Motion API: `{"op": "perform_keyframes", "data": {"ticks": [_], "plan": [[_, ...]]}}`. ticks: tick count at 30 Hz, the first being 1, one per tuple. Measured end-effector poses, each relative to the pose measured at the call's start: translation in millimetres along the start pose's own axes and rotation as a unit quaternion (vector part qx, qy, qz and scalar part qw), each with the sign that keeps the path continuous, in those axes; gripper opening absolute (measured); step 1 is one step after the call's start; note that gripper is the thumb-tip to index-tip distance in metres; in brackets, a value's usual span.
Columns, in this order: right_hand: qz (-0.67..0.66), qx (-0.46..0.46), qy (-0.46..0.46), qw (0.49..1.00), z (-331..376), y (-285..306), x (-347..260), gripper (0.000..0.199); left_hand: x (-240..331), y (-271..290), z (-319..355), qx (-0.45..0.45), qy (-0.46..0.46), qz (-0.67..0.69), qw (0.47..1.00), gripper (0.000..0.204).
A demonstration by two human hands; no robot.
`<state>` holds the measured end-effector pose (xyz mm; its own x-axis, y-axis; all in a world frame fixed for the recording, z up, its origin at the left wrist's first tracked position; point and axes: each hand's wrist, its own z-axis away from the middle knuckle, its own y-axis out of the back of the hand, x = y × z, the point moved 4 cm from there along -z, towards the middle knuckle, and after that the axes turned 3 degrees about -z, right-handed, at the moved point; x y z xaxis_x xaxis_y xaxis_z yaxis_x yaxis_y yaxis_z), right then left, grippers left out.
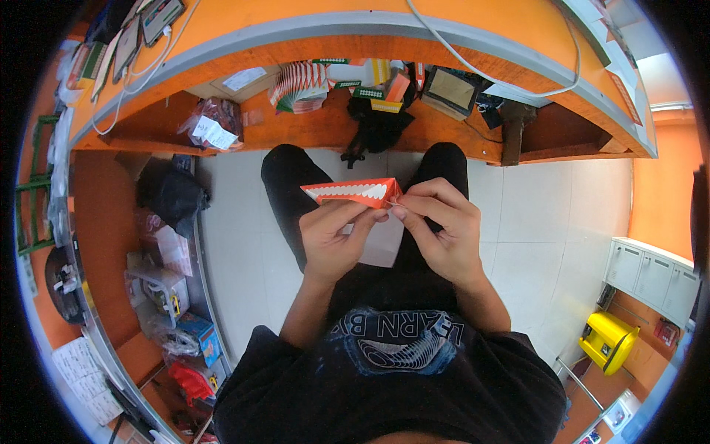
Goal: The person assembles small rectangular paper boxes by folding and taping the edges. They repeatedly pick up flat printed sheets, fold them into box shapes, and secure the seams with tape. The person occasionally uses a tablet on the desk, likely for reference, while continuing to assemble the boxes.
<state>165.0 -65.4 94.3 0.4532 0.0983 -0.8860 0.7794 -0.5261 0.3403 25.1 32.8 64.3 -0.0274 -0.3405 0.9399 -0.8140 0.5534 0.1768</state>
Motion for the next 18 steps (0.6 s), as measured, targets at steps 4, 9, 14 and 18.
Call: {"op": "perform_keyframes", "data": {"ticks": [4,9,14,18], "plan": [[0.044,0.033,0.045,0.997,2,-3,-4,0.012,1,-1,0,0.008,-0.007,0.016,1.0,0.019],[0.056,0.015,0.047,0.997,1,-3,-7,0.012,-1,1,1,0.008,0.009,0.044,0.999,0.02],[0.024,0.016,0.057,0.998,-2,-2,-6,0.017,-4,4,0,-0.028,0.003,0.04,0.999,0.02],[-0.082,0.022,0.002,0.996,-4,4,0,0.02,-5,-7,11,0.011,0.122,0.245,0.962,0.019]]}}
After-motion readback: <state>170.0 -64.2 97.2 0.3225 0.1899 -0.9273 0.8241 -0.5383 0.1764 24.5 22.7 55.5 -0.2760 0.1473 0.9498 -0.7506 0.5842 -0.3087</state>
